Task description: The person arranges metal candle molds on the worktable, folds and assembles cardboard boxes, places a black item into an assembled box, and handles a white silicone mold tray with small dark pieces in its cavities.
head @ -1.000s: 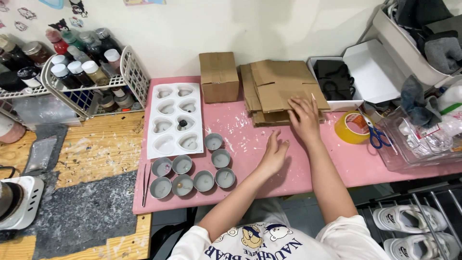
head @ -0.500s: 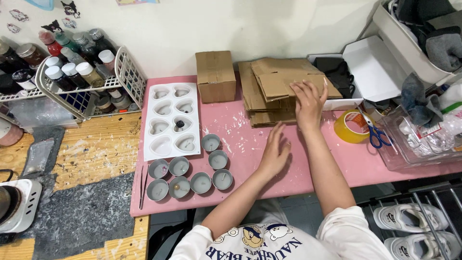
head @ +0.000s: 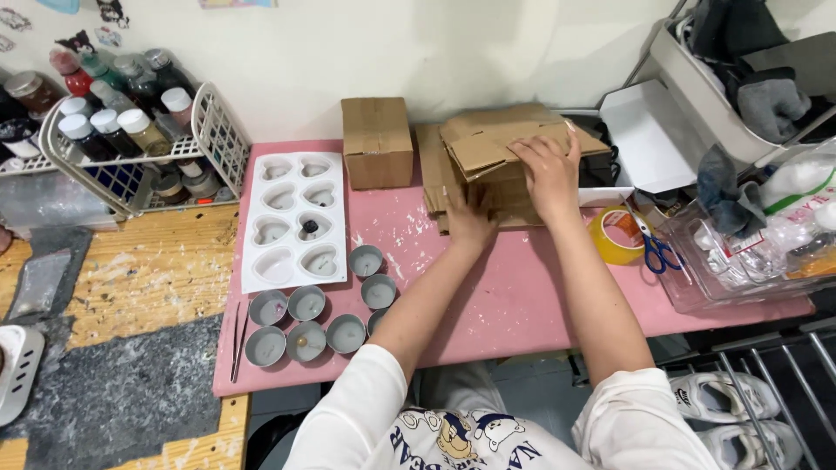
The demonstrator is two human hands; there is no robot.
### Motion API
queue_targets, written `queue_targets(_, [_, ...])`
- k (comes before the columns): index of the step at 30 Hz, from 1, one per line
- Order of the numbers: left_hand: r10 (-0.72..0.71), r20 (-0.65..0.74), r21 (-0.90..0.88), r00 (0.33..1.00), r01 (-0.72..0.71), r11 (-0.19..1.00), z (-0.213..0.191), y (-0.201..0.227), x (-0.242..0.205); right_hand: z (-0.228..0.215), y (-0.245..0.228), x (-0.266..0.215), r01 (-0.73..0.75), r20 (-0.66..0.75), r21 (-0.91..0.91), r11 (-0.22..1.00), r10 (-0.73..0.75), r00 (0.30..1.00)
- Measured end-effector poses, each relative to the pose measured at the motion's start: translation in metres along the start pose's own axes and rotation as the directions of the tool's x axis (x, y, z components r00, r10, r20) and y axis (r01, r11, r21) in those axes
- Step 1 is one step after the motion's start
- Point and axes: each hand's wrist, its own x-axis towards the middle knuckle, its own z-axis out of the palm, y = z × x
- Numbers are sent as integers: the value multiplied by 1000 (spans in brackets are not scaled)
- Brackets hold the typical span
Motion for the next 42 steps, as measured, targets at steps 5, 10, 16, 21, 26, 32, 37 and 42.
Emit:
queue_targets(5, [-32, 321, 127, 947, -10, 992, -15, 1, 4, -26, -4, 30, 11, -41, 0, 1000, -11, 999])
queue_targets(10, [-11, 331, 76, 944, -15, 997, -33, -3, -4, -33, 12, 54, -85, -145, -12, 996, 83, 986])
queue_targets(16, [29, 275, -103, 961, -1, 995, -27, -7, -4, -99, 13, 62, -68, -243, 121, 990, 96, 965])
queue_targets(21, [42, 318, -293, 947, 56, 955, -73, -13, -16, -150, -23, 22, -132, -241, 413, 901, 248, 938])
queue_targets(26, [-271, -218, -852, 938, -48, 521, -58, -23, -7, -149, -15, -49, -250, -144, 758, 602, 529, 836])
queue_targets(32, [-331, -259, -956, 908, -290, -47, -115, -50, -82, -134, -34, -110, -332, -24, 839, 431, 638, 770])
queue_targets(37, [-26, -236, -897, 971, -229, -378, -154, -55, -141, -96, -51, -156, -431, 215, 852, 298, 552, 806])
queue_targets(42, [-81, -167, -979, 983, -174, -103, -132, -66, -161, -49, -87, -183, -361, 256, 917, 169, 446, 858])
